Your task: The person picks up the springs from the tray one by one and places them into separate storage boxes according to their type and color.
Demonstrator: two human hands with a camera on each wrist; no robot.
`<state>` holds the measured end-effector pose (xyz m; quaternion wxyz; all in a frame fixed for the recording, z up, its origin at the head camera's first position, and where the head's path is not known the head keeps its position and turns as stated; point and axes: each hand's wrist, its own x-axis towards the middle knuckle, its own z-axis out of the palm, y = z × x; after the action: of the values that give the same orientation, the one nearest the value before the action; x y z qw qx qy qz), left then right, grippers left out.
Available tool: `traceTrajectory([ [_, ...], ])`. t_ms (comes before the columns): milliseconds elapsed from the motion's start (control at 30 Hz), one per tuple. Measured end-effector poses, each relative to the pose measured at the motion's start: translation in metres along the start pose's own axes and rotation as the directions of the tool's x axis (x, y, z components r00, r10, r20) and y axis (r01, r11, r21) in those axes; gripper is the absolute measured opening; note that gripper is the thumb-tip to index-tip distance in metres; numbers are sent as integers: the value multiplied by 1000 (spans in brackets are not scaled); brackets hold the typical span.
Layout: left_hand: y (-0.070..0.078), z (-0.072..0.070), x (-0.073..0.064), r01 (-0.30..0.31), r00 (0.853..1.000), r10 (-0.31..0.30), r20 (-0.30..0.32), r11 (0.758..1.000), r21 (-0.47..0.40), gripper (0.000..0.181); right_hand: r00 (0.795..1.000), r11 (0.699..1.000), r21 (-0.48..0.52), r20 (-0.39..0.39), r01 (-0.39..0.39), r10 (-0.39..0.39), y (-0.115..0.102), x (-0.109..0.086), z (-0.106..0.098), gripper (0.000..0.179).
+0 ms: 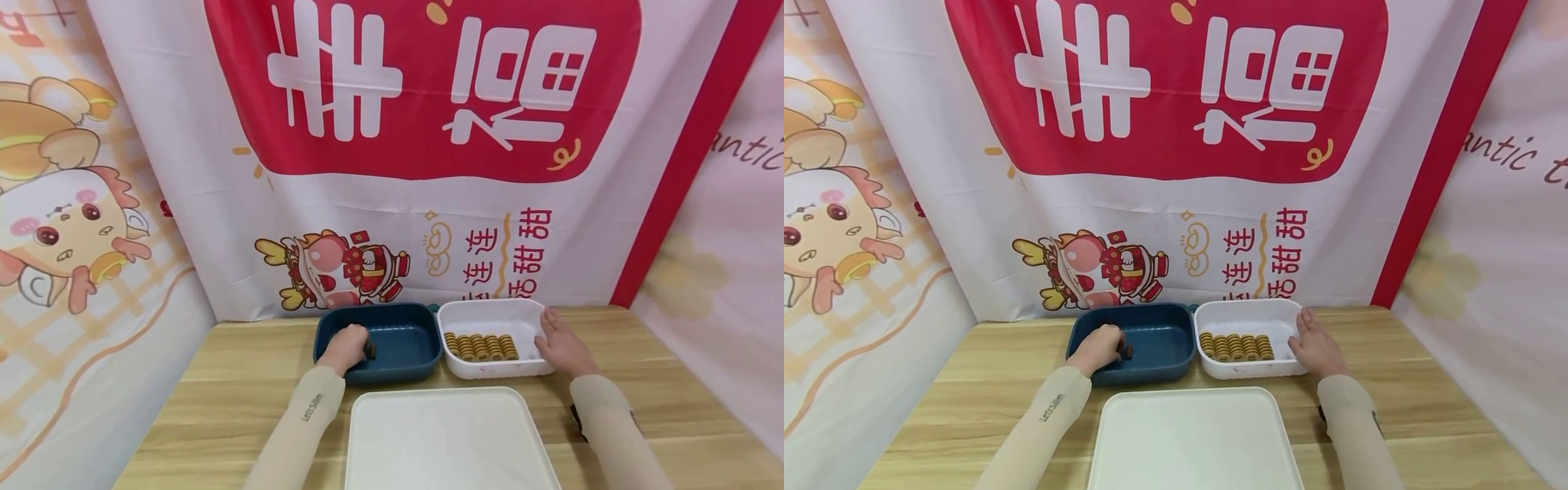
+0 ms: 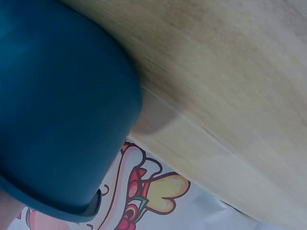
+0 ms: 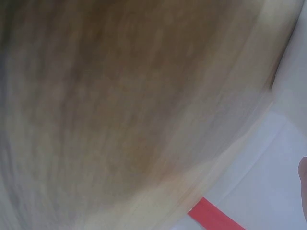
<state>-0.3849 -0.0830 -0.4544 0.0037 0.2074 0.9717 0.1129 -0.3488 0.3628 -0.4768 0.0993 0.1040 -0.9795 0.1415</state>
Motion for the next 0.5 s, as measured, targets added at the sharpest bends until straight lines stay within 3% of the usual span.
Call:
traceTrajectory([
  [333, 1, 1, 5, 38, 999, -38, 11, 999, 9, 7, 1000, 1000, 0, 8, 3, -3, -3, -1, -5, 62],
  [500, 2, 5, 4, 3, 1000, -3, -11, 1000, 6, 11, 1000, 1000, 0, 0, 0, 0, -3, -2, -3, 61],
])
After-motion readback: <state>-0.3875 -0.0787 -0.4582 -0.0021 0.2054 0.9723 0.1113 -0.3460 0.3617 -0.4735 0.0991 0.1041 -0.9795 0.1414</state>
